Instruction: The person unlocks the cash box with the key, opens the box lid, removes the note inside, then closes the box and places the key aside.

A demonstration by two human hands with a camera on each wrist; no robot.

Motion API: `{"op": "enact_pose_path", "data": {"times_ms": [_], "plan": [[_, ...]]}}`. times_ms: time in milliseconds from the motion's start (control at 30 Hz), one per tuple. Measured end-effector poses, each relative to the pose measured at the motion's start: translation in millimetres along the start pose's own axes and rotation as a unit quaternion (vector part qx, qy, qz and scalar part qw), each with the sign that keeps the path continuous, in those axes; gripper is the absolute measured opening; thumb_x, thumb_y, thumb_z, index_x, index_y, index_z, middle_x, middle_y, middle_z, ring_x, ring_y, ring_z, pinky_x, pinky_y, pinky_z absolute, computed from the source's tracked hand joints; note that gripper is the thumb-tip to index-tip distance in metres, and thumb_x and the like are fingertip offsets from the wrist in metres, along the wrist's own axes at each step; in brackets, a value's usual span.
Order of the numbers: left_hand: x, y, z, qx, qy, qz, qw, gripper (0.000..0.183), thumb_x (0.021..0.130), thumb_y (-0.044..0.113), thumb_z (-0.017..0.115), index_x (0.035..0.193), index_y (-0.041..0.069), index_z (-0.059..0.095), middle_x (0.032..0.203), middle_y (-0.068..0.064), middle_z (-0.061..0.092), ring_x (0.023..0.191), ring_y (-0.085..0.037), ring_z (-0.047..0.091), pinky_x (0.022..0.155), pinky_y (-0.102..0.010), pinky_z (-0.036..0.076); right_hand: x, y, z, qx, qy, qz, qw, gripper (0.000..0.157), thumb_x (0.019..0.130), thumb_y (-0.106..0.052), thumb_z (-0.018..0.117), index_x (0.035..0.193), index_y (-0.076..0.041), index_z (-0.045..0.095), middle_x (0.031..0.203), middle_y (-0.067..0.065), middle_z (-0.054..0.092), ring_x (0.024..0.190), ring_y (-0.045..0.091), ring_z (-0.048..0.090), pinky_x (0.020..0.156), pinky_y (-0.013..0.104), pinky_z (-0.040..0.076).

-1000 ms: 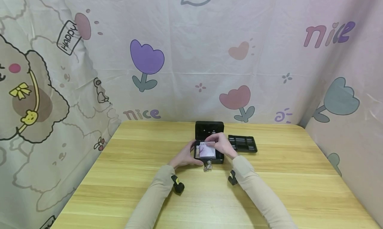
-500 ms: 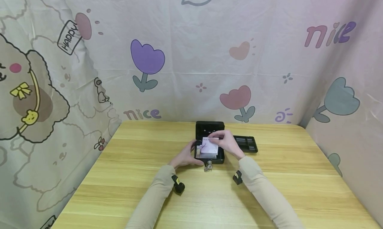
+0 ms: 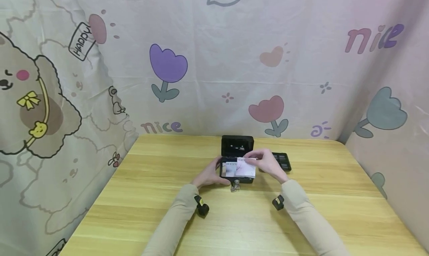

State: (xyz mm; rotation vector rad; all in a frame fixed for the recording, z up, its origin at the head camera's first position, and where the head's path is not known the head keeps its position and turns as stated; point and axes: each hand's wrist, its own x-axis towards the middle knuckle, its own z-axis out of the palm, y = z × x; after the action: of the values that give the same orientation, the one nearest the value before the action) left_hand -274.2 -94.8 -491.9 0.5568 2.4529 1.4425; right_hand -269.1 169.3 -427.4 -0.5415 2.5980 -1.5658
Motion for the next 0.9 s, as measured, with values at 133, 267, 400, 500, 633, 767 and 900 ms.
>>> {"op": "enact_pose_path", "data": {"times_ms": [133,267,400,500,633,767,900], "plan": [[0.5,-0.1,1.0,0.005,-0.003,0.012,0.9999,0.117,0.071,0.014,0.091,0.158,-0.003,0.016,0.165,-0.026,0.022,0.152,-0.041,0.029,0.127,-0.047,0.028,-10,8,-9.9,-0.017,0.005,0.0,1.0,0.02,0.09,-0.022,0.075,0.107,-0.011,0.078,0.111,0.012,0.076,0.086,0.006,0.066,0.071,0.02,0.055],[0.7,-0.5,1.5,0.005,-0.003,0.015,0.9999,0.117,0.07,0.014,0.091,0.158,-0.003,0.016,0.165,-0.026,0.023,0.152,-0.041,0.029,0.127,-0.048,0.028,-18,17,-17.9,-0.02,0.011,0.0,1.0,0.023,0.089,-0.02,0.076,0.107,-0.006,0.077,0.111,0.014,0.077,0.091,0.005,0.069,0.076,0.02,0.058],[0.7,-0.6,1.8,0.002,-0.002,0.014,0.9999,0.117,0.07,0.014,0.091,0.159,-0.002,0.017,0.165,-0.024,0.024,0.152,-0.04,0.028,0.127,-0.046,0.027,-25,24,-24.0,-0.01,0.011,-0.003,1.0,0.022,0.088,-0.014,0.076,0.106,-0.001,0.076,0.109,0.018,0.076,0.088,0.004,0.069,0.072,0.02,0.058],[0.6,-1.1,1.9,0.0,-0.002,0.016,0.9999,0.116,0.07,0.013,0.091,0.158,-0.002,0.017,0.165,-0.024,0.024,0.152,-0.04,0.029,0.127,-0.047,0.028,-30,28,-27.9,0.001,0.008,0.002,1.0,0.022,0.087,-0.011,0.076,0.106,0.001,0.076,0.108,0.021,0.076,0.086,0.005,0.069,0.072,0.019,0.057],[0.0,-1.4,1.9,-0.003,0.0,0.011,0.9999,0.117,0.07,0.014,0.091,0.158,-0.002,0.017,0.165,-0.025,0.024,0.152,-0.04,0.029,0.127,-0.047,0.027,-34,37,-32.7,0.012,-0.005,0.01,1.0,0.023,0.088,-0.008,0.074,0.108,0.004,0.074,0.109,0.024,0.075,0.082,0.006,0.068,0.07,0.019,0.056],[-0.4,-1.0,1.5,-0.001,0.002,0.003,1.0,0.117,0.071,0.014,0.091,0.159,-0.002,0.016,0.165,-0.024,0.022,0.152,-0.04,0.028,0.127,-0.046,0.027,-38,44,-37.1,0.02,-0.02,0.023,0.999,0.024,0.088,-0.006,0.073,0.109,0.006,0.073,0.111,0.027,0.073,0.08,0.006,0.067,0.069,0.02,0.056],[-0.5,-1.8,0.8,0.004,0.002,0.0,1.0,0.118,0.071,0.014,0.091,0.159,-0.003,0.015,0.166,-0.025,0.022,0.152,-0.04,0.029,0.127,-0.047,0.028,-40,51,-40.6,0.001,-0.032,0.028,0.999,0.022,0.087,-0.007,0.074,0.107,0.004,0.074,0.113,0.026,0.073,0.084,0.007,0.067,0.072,0.019,0.055]]}}
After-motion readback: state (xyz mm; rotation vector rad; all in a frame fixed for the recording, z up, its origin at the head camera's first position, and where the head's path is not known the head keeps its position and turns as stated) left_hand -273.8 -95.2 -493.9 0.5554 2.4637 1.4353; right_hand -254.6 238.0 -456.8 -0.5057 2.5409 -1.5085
